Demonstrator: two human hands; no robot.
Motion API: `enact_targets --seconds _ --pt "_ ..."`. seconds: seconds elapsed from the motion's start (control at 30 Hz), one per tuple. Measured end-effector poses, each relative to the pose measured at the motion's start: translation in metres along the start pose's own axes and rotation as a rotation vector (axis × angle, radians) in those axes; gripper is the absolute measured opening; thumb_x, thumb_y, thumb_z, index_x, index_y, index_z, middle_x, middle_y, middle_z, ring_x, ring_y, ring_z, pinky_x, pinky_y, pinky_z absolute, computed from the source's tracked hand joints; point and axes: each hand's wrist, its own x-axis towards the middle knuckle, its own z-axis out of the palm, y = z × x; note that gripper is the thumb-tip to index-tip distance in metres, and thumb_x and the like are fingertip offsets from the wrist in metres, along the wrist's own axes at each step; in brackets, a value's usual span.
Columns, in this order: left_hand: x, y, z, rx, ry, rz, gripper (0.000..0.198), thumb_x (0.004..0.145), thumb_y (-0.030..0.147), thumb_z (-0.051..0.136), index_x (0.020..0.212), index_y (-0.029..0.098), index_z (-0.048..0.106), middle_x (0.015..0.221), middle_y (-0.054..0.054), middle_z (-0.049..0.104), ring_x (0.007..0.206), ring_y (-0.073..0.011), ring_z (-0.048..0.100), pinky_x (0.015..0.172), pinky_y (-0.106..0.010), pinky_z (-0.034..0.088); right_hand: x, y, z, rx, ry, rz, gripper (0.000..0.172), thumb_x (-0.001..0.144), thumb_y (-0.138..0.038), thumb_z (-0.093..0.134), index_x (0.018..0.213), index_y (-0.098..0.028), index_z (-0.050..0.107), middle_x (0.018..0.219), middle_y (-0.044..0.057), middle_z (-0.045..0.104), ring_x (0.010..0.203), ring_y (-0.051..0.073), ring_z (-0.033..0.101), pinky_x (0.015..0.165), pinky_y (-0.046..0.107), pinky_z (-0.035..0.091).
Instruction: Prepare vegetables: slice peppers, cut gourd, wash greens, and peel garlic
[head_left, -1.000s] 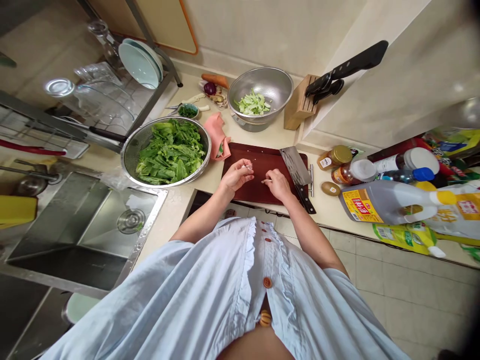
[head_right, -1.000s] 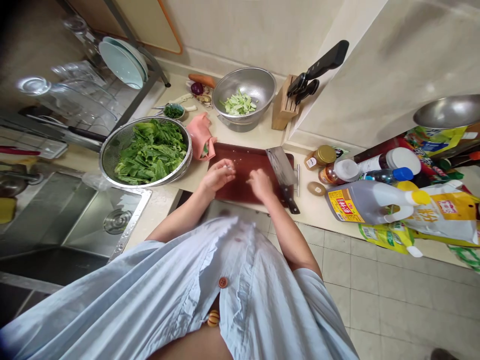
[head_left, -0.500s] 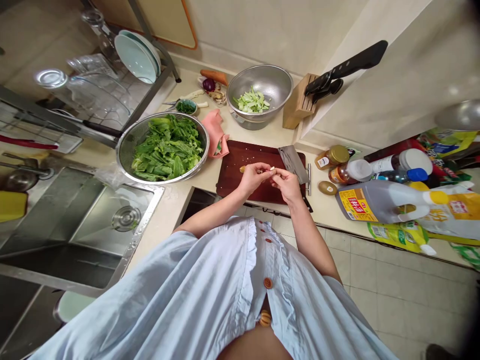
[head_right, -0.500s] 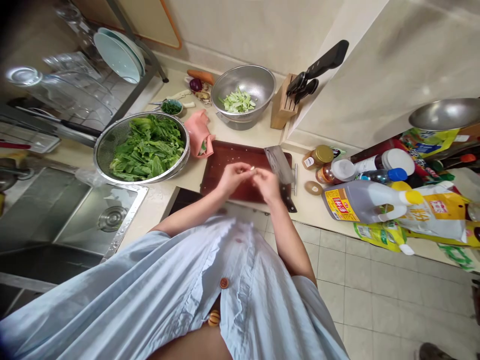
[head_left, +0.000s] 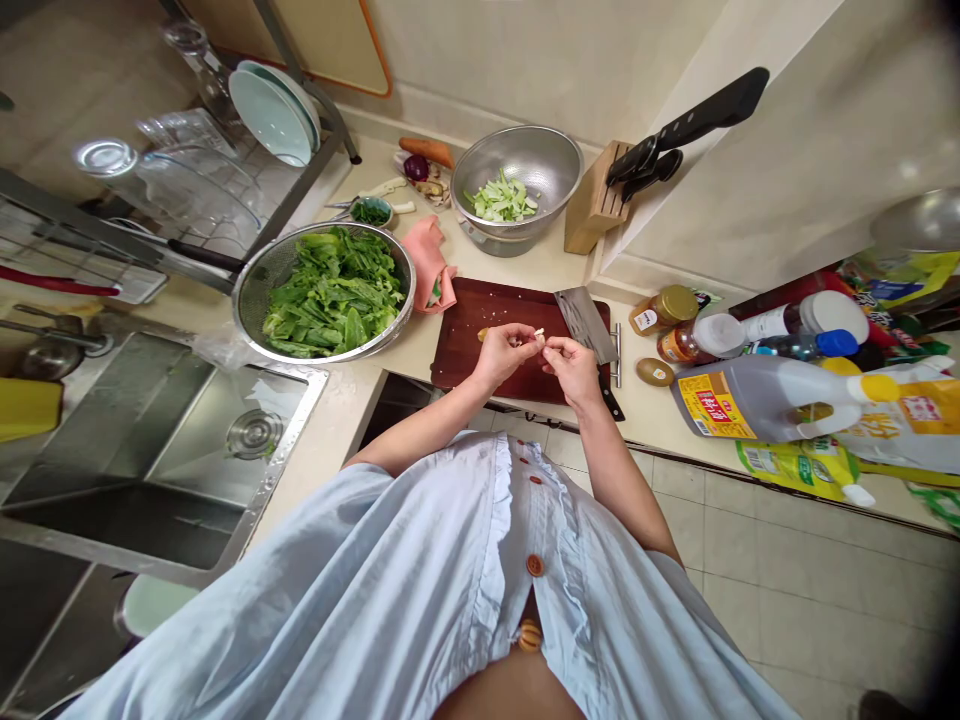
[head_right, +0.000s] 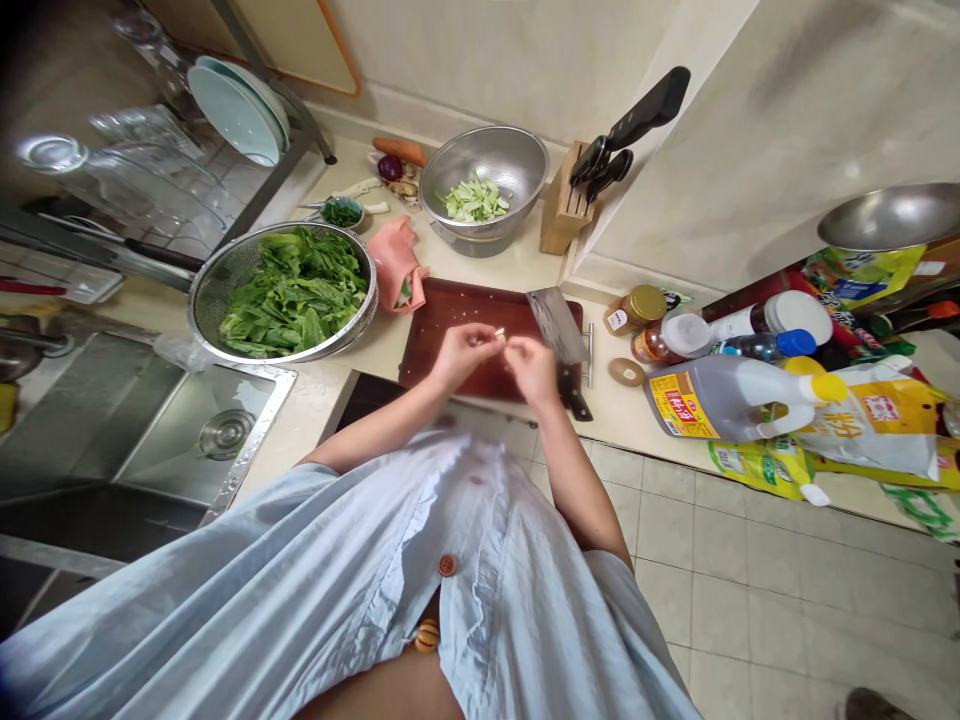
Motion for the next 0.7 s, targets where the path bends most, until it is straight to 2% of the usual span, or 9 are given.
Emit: enact_targets --seconds 0.2,0.3,0.47,0.7 --pt "0.0028 -0.0046 -0.0062 0.163 -0.065 0.084 0.019 0.068 0.027 0.074 0.082 0.014 0.075 0.076 -0.004 0.073 0.069 -0.0144 0.063 0.065 -0.024 0.046 0.0042 0.0058 -0.0047 -0.203 -0.036 -0.204 0.037 0.077 -0.049 0.066 0.101 -0.021 0.068 0.09 0.004 0.071 0.073 0.016 0.065 0.064 0.03 0.056" --pt "0.0026 -0.0053 -0.0068 0.157 -0.066 0.084 0.021 0.069 0.028 0.074 0.084 0.014 0.075 0.077 -0.004 0.073 0.07 -0.0153 0.064 0.065 -0.025 0.047 0.0041 0.0059 -0.0047 -0.282 -0.009 -0.258 0.037 0.08 -0.052 0.063 0.098 -0.02 0.068 0.089 0.006 0.072 0.077 0.019 0.067 0.068 0.032 0.056" --pt "0.003 -0.0034 -0.0062 0.11 -0.077 0.078 0.026 0.069 0.027 0.074 0.091 0.014 0.074 0.076 -0.003 0.073 0.068 -0.0138 0.063 0.066 -0.025 0.047 0.0018 0.0054 -0.0018 -0.344 0.024 -0.296 0.039 0.083 -0.055 0.058 0.096 -0.019 0.068 0.089 0.007 0.071 0.078 0.02 0.067 0.07 0.032 0.056" --pt "0.0055 -0.0037 -0.009 0.067 -0.09 0.043 0.031 0.067 0.027 0.078 0.095 0.013 0.072 0.077 -0.005 0.074 0.07 -0.0153 0.065 0.071 -0.027 0.048 -0.0004 0.0001 0.0016 -0.256 0.034 -0.275 0.036 0.081 -0.053 0.063 0.096 -0.021 0.066 0.08 0.002 0.069 0.065 0.016 0.065 0.063 0.029 0.054"
